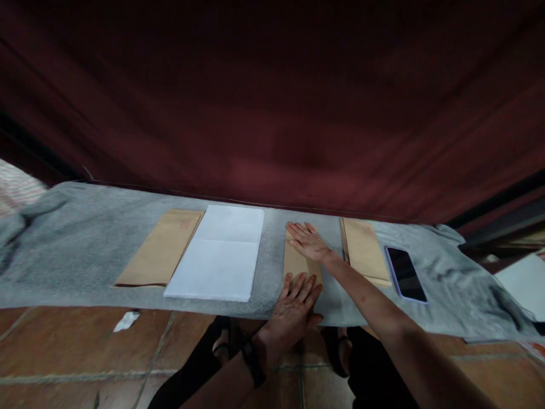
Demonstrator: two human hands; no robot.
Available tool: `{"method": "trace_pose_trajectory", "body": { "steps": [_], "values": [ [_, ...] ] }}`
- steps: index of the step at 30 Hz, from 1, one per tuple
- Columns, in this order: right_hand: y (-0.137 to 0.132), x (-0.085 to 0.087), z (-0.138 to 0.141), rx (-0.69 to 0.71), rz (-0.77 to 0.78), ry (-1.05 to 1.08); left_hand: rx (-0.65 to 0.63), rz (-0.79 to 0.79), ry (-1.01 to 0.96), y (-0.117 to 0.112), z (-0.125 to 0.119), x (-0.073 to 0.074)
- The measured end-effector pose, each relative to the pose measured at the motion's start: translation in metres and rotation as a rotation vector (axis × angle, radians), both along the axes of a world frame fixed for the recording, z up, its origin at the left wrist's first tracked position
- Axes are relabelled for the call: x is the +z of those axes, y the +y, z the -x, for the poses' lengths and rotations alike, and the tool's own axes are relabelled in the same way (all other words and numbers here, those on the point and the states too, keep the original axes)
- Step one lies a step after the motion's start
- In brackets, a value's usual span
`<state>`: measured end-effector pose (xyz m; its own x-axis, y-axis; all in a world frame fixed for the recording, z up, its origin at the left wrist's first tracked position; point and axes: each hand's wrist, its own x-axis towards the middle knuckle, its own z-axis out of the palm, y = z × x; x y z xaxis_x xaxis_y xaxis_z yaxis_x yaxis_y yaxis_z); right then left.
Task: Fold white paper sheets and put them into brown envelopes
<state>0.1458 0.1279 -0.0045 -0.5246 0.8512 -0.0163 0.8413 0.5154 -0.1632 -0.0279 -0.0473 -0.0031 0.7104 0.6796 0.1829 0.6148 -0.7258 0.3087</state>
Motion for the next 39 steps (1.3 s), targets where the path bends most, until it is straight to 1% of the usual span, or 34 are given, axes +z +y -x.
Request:
{"method": "trace_pose_trajectory", "body": {
  "steps": [8,13,16,22,25,31,35,39],
  "values": [
    [-0.027,0.003,0.006,0.081,0.007,0.01,-0.014,-0.042,-0.004,0.001,0.0,-0.006],
    [-0.044,0.002,0.008,0.133,0.008,0.045,-0.054,-0.086,-0.005,0.0,-0.003,-0.004],
    [-0.052,0.002,0.008,0.16,0.031,0.063,-0.043,-0.105,-0.012,-0.002,-0.004,-0.003],
    [-0.071,0.006,0.008,0.222,0.133,0.121,-0.098,-0.077,-0.017,-0.005,-0.006,0.005],
    [-0.081,0.01,0.007,0.249,0.192,0.165,-0.086,-0.047,-0.021,-0.006,-0.007,0.007],
    [-0.101,0.014,0.004,0.309,0.293,0.22,-0.038,-0.034,0.012,-0.012,-0.006,0.002],
    [-0.114,0.018,0.003,0.336,0.357,0.254,-0.037,-0.04,0.042,-0.014,-0.005,-0.002],
    [-0.121,0.024,0.003,0.346,0.391,0.284,-0.037,-0.032,0.071,-0.014,-0.004,0.002]
  ]
}}
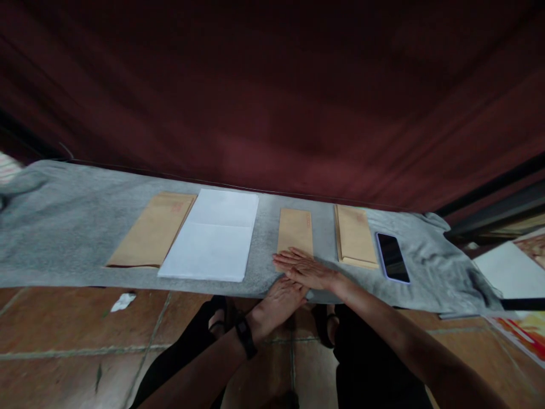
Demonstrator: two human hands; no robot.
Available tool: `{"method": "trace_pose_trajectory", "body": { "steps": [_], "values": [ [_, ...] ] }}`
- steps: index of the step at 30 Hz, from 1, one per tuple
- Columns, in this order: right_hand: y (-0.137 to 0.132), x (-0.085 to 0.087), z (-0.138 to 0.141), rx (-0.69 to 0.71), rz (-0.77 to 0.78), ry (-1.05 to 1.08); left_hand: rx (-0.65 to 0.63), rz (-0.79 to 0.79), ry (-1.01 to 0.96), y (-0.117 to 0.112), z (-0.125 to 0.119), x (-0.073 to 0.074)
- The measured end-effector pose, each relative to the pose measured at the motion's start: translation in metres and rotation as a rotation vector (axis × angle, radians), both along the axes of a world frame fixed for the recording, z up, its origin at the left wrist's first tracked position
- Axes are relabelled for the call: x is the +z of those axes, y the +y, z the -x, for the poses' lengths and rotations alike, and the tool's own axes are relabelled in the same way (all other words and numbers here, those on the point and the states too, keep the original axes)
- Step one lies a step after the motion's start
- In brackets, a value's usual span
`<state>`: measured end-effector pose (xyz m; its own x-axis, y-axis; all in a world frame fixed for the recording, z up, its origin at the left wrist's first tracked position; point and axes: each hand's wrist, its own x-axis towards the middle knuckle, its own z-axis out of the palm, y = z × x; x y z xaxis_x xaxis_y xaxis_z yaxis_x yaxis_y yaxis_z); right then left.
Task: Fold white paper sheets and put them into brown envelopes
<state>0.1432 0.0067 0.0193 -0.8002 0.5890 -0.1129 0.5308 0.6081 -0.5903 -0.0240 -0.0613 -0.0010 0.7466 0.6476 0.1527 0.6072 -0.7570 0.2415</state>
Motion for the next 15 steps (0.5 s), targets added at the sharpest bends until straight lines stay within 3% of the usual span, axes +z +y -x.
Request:
{"method": "trace_pose_trajectory", "body": {
  "steps": [7,15],
  "values": [
    [0.012,0.001,-0.001,-0.056,-0.057,-0.057,-0.036,-0.027,-0.011,0.0,0.003,0.012],
    [0.068,-0.015,0.0,-0.266,-0.266,-0.223,-0.129,-0.03,0.004,0.01,0.002,0.012]
  ]
}}
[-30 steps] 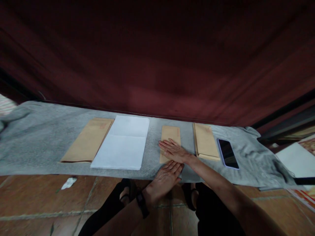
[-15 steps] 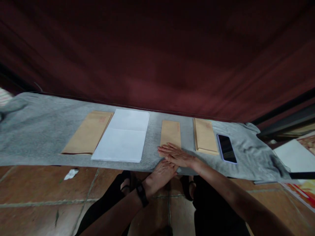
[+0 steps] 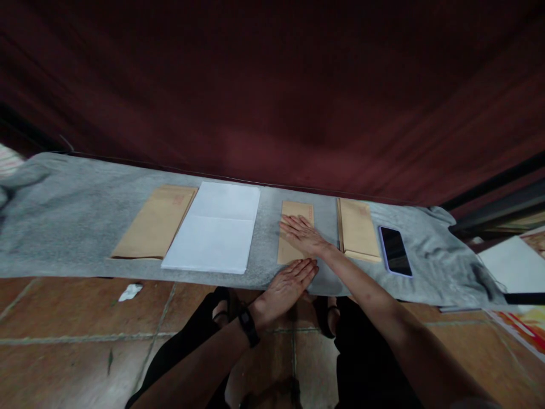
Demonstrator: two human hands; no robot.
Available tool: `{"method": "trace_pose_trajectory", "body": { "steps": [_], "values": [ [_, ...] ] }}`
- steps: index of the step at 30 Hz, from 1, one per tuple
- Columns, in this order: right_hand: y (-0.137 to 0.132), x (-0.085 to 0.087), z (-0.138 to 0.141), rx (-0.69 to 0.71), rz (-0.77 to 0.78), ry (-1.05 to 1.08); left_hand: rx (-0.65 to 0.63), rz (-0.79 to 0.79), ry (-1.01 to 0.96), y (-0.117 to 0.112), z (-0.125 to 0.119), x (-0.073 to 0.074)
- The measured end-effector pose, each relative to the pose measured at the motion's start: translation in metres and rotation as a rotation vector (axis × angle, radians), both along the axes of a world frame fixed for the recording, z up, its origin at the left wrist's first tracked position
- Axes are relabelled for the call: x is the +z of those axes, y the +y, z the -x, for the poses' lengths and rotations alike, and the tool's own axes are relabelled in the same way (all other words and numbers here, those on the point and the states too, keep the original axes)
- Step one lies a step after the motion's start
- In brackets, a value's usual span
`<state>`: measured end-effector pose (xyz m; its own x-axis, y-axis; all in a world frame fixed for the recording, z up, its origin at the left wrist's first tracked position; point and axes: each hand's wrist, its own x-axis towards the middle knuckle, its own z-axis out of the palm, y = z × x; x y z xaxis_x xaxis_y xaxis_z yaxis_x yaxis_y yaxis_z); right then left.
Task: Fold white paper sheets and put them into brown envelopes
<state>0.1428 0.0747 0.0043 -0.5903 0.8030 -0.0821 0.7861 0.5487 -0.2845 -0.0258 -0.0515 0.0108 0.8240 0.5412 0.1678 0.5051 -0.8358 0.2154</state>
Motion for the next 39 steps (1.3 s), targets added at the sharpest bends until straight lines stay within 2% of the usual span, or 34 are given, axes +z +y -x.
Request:
{"method": "trace_pose_trajectory", "body": {
  "steps": [8,13,22,27,34,39],
  "values": [
    [0.034,-0.004,0.008,-0.242,-0.118,-0.056,-0.021,0.059,-0.043,0.001,0.001,0.001],
    [0.032,-0.006,0.008,-0.202,-0.109,-0.059,-0.006,0.057,-0.073,0.001,0.003,-0.004],
    [-0.004,0.003,0.001,0.022,-0.019,-0.011,0.016,-0.011,-0.07,0.0,0.004,-0.013],
    [-0.028,0.01,-0.004,0.138,0.051,0.058,0.04,0.008,-0.077,0.0,0.005,-0.014],
    [-0.065,0.019,-0.009,0.169,0.184,0.231,0.066,0.03,-0.115,-0.003,0.01,-0.009],
    [-0.091,0.025,-0.01,0.128,0.258,0.319,0.074,0.013,-0.132,-0.007,0.018,-0.021]
  ]
}}
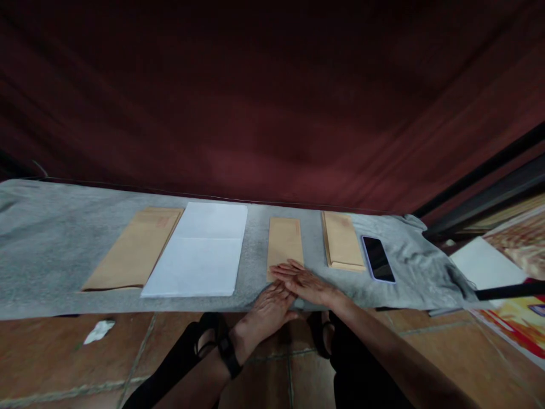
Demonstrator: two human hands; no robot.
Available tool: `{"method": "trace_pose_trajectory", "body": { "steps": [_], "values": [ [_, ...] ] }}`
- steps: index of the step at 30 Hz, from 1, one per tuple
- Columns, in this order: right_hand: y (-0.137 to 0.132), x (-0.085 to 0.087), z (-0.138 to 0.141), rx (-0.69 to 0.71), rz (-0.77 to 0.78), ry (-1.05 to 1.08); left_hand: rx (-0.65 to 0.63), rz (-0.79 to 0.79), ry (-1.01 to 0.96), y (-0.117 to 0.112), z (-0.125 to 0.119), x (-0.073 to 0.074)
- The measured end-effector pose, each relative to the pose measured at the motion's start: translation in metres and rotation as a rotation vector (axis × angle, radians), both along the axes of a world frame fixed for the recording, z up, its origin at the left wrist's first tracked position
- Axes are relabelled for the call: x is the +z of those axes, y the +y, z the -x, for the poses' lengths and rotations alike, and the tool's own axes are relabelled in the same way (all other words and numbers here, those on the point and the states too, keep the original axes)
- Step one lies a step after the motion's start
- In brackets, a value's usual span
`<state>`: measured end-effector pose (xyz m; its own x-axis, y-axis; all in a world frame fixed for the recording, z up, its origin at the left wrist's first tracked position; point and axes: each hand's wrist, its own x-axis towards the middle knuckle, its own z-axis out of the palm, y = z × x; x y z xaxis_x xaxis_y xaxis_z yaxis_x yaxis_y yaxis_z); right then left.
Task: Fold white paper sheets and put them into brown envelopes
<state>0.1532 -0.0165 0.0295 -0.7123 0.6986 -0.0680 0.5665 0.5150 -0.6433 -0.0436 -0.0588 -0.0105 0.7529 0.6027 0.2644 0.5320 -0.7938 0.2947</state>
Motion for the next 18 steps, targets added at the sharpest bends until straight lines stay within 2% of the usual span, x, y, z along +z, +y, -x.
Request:
{"method": "trace_pose_trajectory", "body": {
  "steps": [3,6,12,15,18],
  "values": [
    [-0.01,0.002,0.0,-0.029,0.025,0.009,-0.031,-0.006,-0.004,-0.001,0.003,-0.008],
    [-0.015,0.002,0.001,-0.047,0.024,0.002,-0.038,0.027,-0.018,0.0,0.004,-0.005],
    [-0.031,0.0,0.0,-0.132,-0.001,0.081,-0.119,0.173,-0.067,0.019,0.012,0.035],
    [-0.042,-0.006,-0.002,-0.273,-0.047,0.188,-0.008,0.228,-0.134,0.037,0.017,0.049],
    [-0.045,-0.013,-0.004,-0.461,-0.112,0.252,0.127,0.182,-0.229,0.052,0.017,0.049]
  ]
}}
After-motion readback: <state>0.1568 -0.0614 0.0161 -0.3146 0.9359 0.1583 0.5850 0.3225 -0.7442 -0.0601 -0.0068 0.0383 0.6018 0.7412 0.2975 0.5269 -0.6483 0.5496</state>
